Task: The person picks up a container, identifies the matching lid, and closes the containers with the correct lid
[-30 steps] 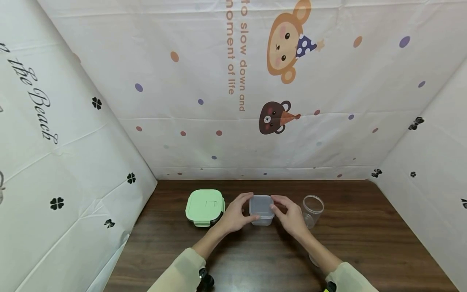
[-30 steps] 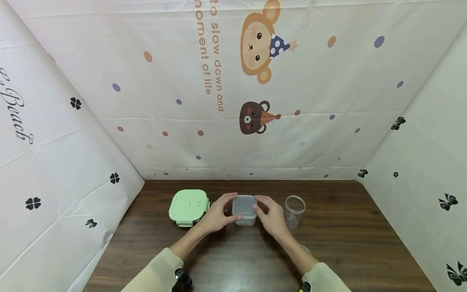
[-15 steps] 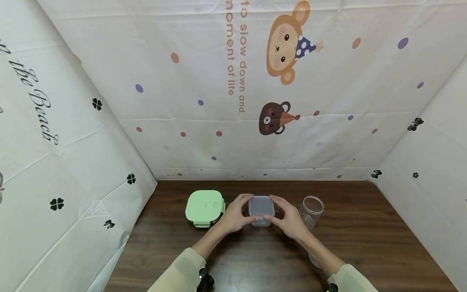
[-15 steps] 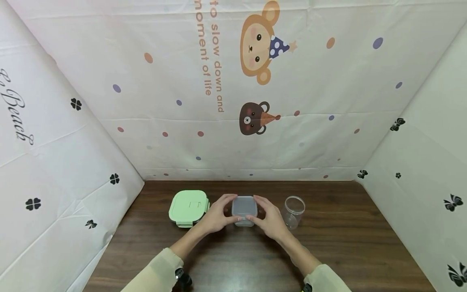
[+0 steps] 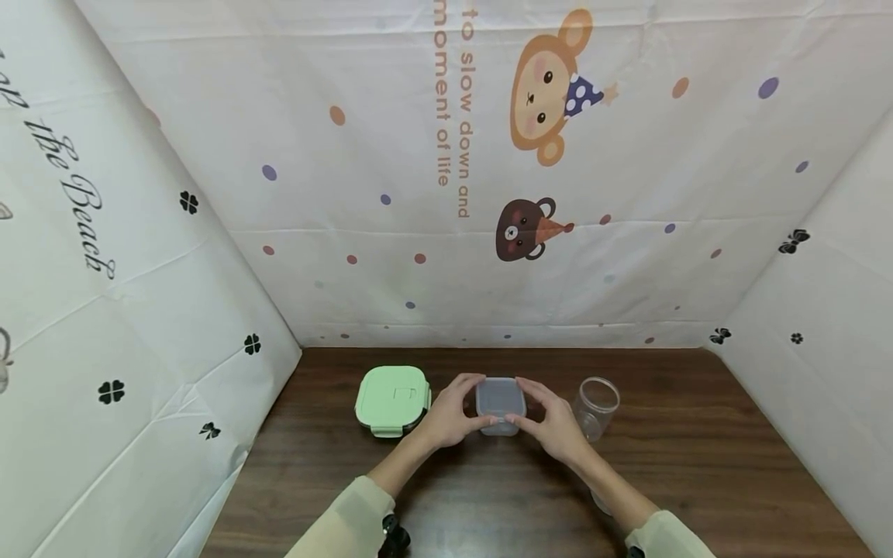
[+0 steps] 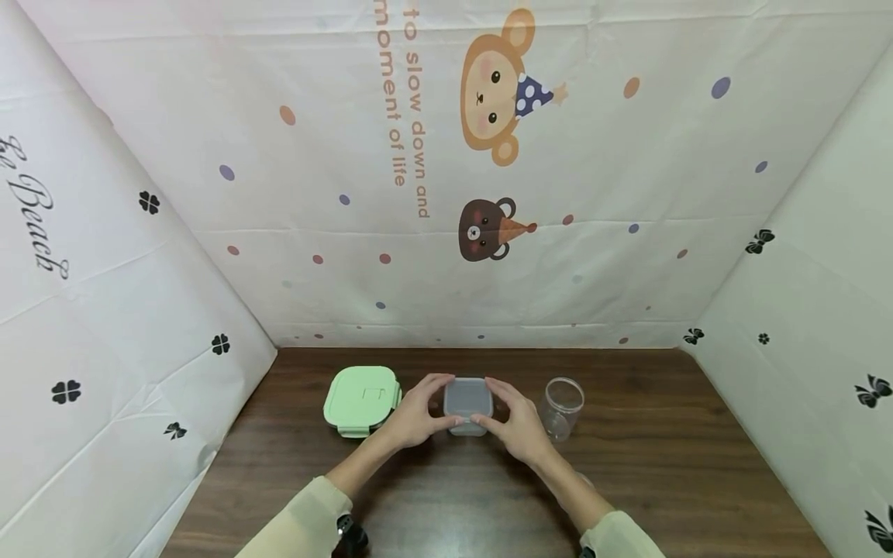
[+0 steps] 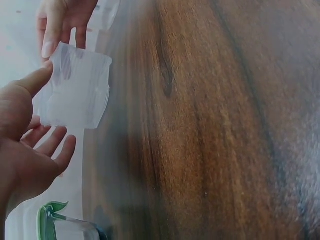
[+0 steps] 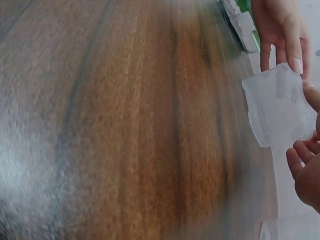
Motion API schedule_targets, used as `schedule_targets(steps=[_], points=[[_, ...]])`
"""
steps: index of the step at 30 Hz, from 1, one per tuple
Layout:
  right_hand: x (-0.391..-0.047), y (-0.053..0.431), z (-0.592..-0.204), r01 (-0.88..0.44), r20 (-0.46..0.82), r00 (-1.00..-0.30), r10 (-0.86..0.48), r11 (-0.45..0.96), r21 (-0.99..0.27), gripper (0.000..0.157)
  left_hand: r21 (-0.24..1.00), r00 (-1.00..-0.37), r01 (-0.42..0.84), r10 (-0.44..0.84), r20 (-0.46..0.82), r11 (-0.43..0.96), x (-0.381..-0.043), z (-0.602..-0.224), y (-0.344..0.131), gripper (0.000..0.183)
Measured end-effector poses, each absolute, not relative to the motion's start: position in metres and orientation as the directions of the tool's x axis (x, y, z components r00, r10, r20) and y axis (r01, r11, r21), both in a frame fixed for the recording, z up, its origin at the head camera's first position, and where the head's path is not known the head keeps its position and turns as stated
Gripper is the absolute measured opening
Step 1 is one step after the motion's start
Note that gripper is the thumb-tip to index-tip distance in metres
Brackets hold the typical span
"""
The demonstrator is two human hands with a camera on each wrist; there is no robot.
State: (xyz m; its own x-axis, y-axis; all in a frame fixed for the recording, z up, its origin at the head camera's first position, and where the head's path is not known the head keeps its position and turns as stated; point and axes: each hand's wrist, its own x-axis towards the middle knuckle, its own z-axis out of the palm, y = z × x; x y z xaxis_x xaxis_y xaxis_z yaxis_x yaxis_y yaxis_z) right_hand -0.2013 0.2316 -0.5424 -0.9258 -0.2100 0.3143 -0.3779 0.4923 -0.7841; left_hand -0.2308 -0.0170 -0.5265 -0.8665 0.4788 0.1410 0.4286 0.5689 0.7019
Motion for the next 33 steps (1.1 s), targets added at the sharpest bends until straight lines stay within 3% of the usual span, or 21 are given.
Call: schedule_targets(steps=[24,33], points=[[-0.203,0.236,-0.542,-0.394,0.309,-0.918,-0.248,0.484,-0.781,0.077,0.781,-0.877,0.376,0.464,0.126,0.498,-0.23,-0.533,-0.018,0.083],[-0.202,0.236,-0.543,-0.332,0.25,-0.94,-0.232,0.458,-0.824,0.077,0.805,-0.884,0.362,0.447,0.138,0.469,-0.229,-0.539,-0.017,0.083]])
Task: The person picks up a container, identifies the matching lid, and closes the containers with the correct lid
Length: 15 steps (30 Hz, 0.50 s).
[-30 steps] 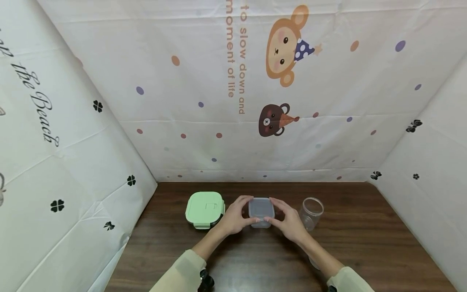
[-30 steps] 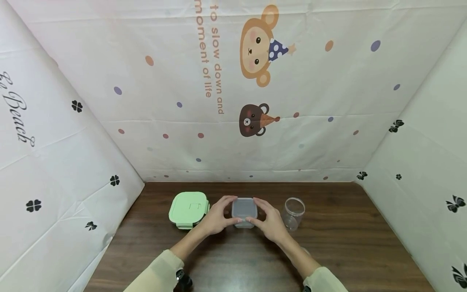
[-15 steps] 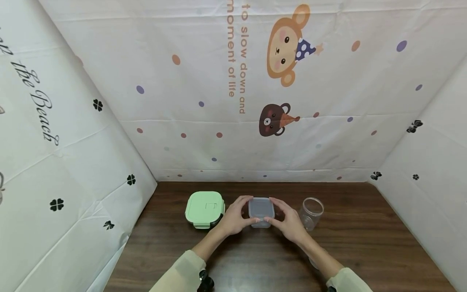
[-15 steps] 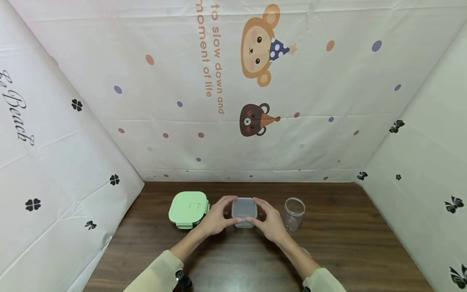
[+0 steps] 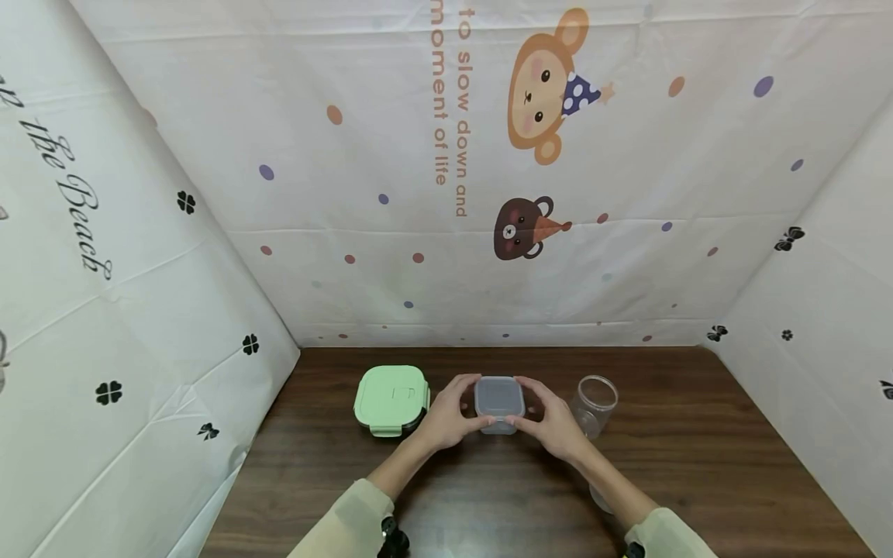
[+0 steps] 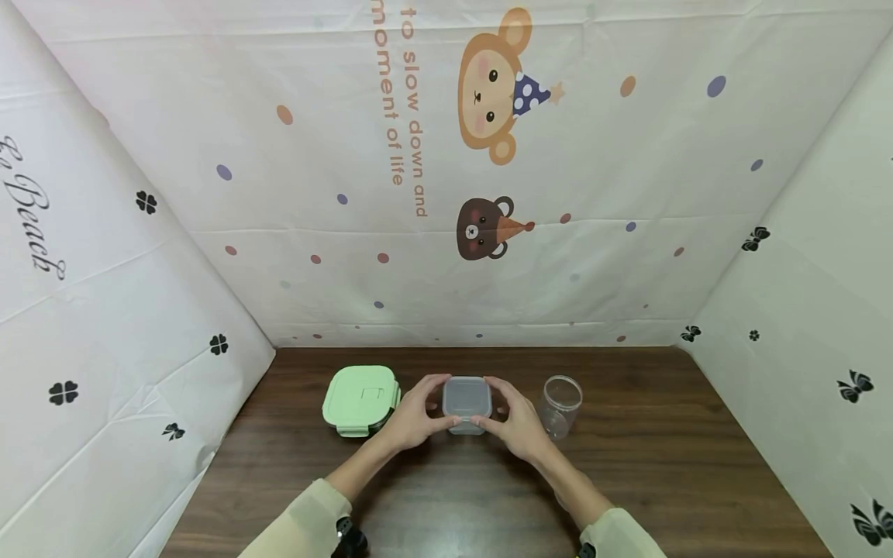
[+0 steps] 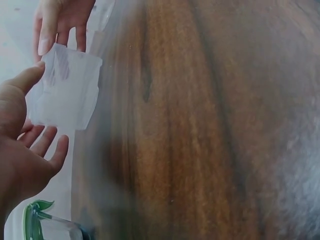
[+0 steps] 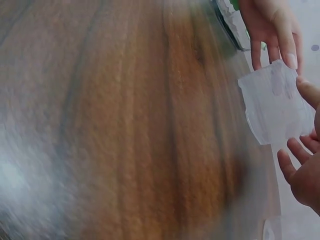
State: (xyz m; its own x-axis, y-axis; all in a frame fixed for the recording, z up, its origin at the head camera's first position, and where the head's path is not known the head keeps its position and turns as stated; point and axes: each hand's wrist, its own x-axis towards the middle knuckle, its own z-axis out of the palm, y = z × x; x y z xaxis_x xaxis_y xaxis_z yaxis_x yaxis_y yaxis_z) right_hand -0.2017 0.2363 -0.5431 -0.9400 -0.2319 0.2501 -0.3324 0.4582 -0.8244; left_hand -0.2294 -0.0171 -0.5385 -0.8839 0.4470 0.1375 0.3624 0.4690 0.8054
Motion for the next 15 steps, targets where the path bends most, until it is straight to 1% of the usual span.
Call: schedule_targets(steps=[8,15], points=[[-0.1997,0.2348,-0.5459,-0.326,0.261,-0.942,-0.213,0.377,-0.867,0.073,0.809,-0.887,0.361,0.44,0.144,0.463,-0.2286,-0.5391,-0.0155,0.083],[-0.2038,0.2368,-0.542,-0.328,0.239,-0.938,-0.251,0.422,-0.845,0.074,0.782,-0.88,0.376,0.455,0.133,0.497,-0.2321,-0.5358,-0.0164,0.082]])
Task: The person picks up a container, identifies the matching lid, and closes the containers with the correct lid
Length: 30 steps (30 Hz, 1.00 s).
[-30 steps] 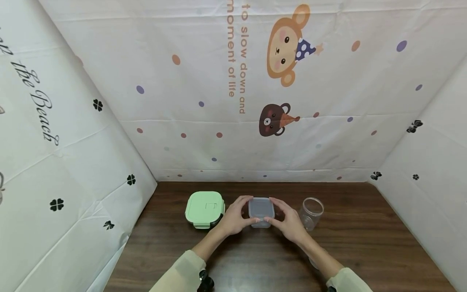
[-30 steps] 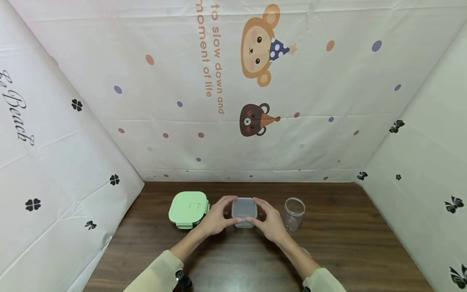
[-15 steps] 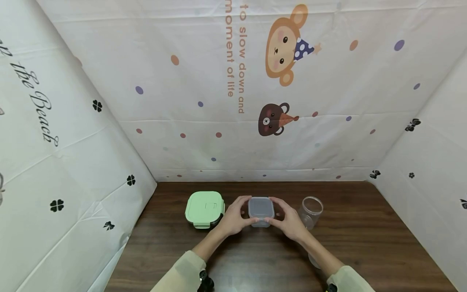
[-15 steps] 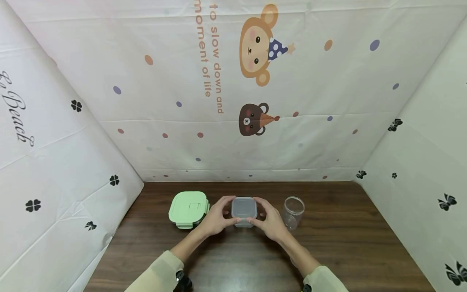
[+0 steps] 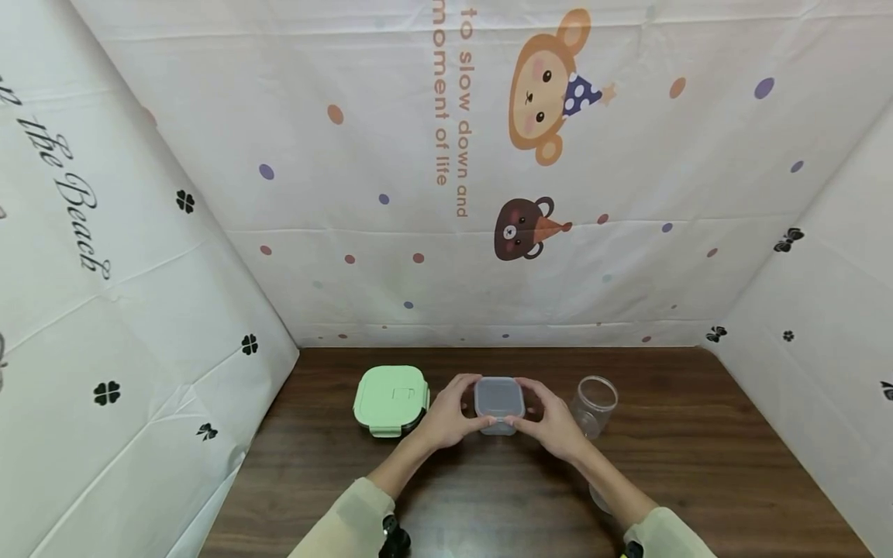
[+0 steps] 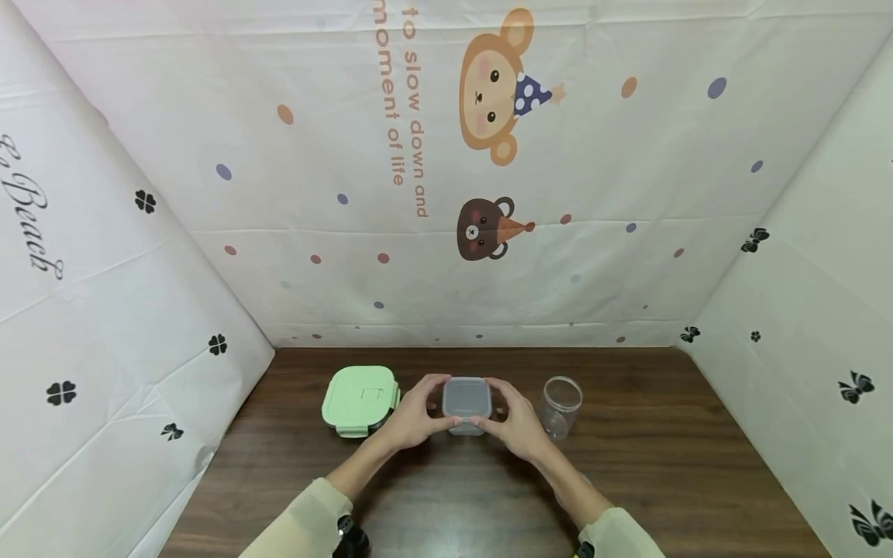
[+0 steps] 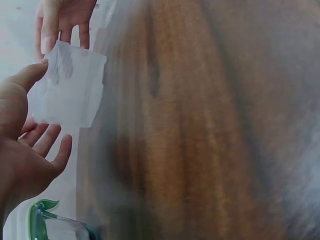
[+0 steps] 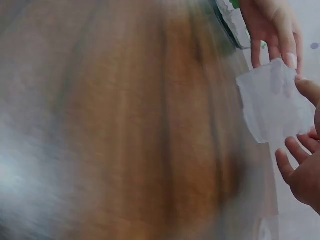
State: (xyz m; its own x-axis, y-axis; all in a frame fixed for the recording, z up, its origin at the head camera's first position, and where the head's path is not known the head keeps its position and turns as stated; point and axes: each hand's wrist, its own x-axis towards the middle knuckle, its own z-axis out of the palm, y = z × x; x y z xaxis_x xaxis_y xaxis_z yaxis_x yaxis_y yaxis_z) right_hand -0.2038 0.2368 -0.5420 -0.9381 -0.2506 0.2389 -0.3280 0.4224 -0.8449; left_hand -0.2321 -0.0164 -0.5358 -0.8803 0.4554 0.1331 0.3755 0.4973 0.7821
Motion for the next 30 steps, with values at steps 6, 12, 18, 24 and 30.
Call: schedule_targets(steps=[6,12,18,24,30], points=[[-0.2101,0.2411,-0.5386,-0.353,0.223,-0.927,-0.301,0.503,-0.789,0.079,0.702,-0.853,0.449,0.5,0.15,0.553,-0.2358,-0.5348,-0.0177,0.085],[-0.2114,0.24,-0.5353,-0.362,0.205,-0.917,-0.341,0.501,-0.786,0.08,0.694,-0.84,0.46,0.526,0.136,0.554,-0.2388,-0.5343,-0.0189,0.085],[-0.2101,0.2371,-0.5385,-0.347,0.196,-0.922,-0.334,0.487,-0.802,0.081,0.677,-0.837,0.468,0.53,0.134,0.568,-0.2392,-0.536,-0.0188,0.086],[-0.2082,0.2357,-0.5403,-0.352,0.21,-0.921,-0.329,0.471,-0.809,0.082,0.697,-0.834,0.459,0.538,0.123,0.551,-0.238,-0.534,-0.0212,0.085],[-0.2078,0.2372,-0.5358,-0.374,0.232,-0.916,-0.327,0.492,-0.786,0.079,0.708,-0.831,0.454,0.544,0.116,0.542,-0.2388,-0.5321,-0.0223,0.086]])
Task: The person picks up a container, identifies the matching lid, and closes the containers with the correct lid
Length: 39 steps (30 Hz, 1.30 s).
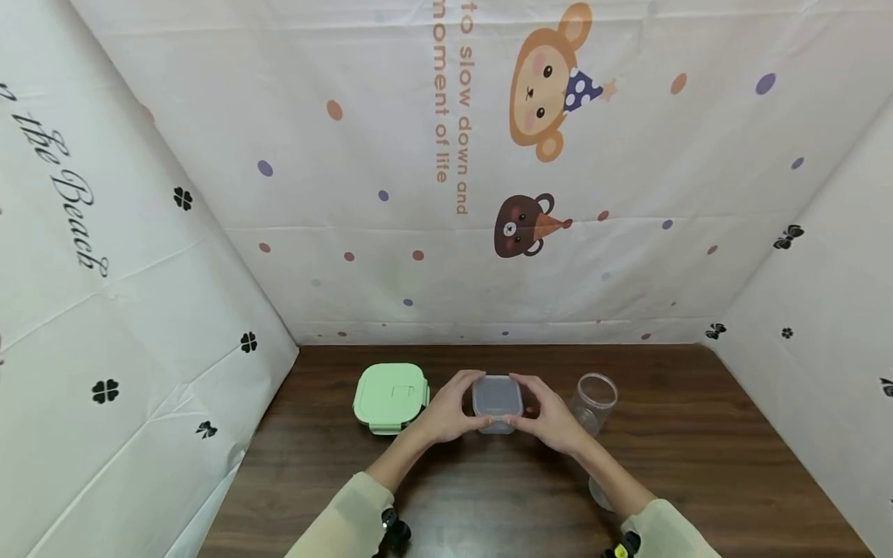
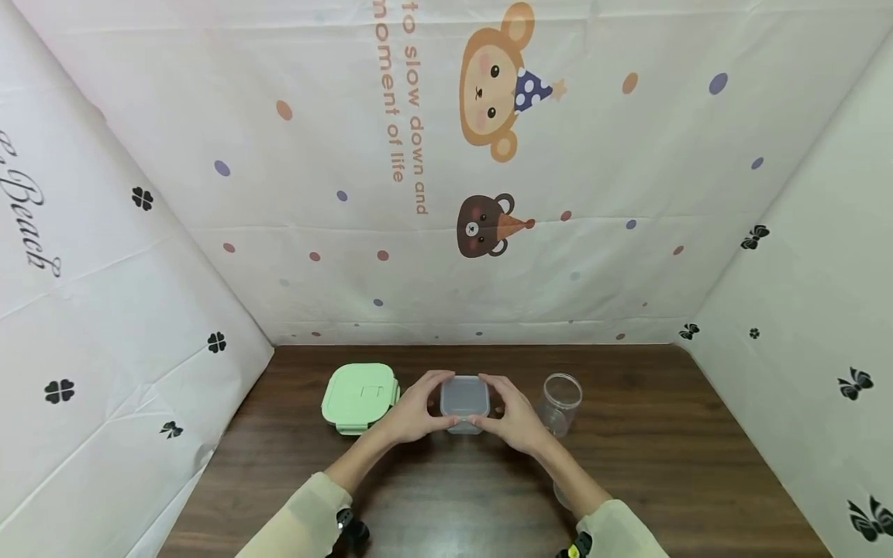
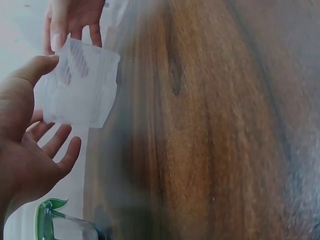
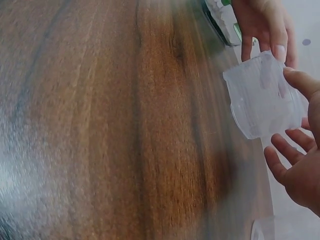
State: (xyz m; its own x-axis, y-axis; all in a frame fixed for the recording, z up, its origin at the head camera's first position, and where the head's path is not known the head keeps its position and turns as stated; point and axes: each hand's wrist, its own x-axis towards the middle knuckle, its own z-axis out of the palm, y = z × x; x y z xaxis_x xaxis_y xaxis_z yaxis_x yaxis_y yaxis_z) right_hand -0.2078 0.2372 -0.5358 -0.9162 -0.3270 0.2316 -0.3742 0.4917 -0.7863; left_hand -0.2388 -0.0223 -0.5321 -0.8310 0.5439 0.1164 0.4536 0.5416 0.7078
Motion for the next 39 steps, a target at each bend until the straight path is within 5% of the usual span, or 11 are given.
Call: schedule_targets(steps=[39], points=[[-0.174,0.252,-0.5,-0.413,0.25,-0.908,-0.336,0.62,-0.668,0.087,0.622,-0.802,0.525,0.583,0.132,0.581,-0.212,-0.489,-0.032,0.101]])
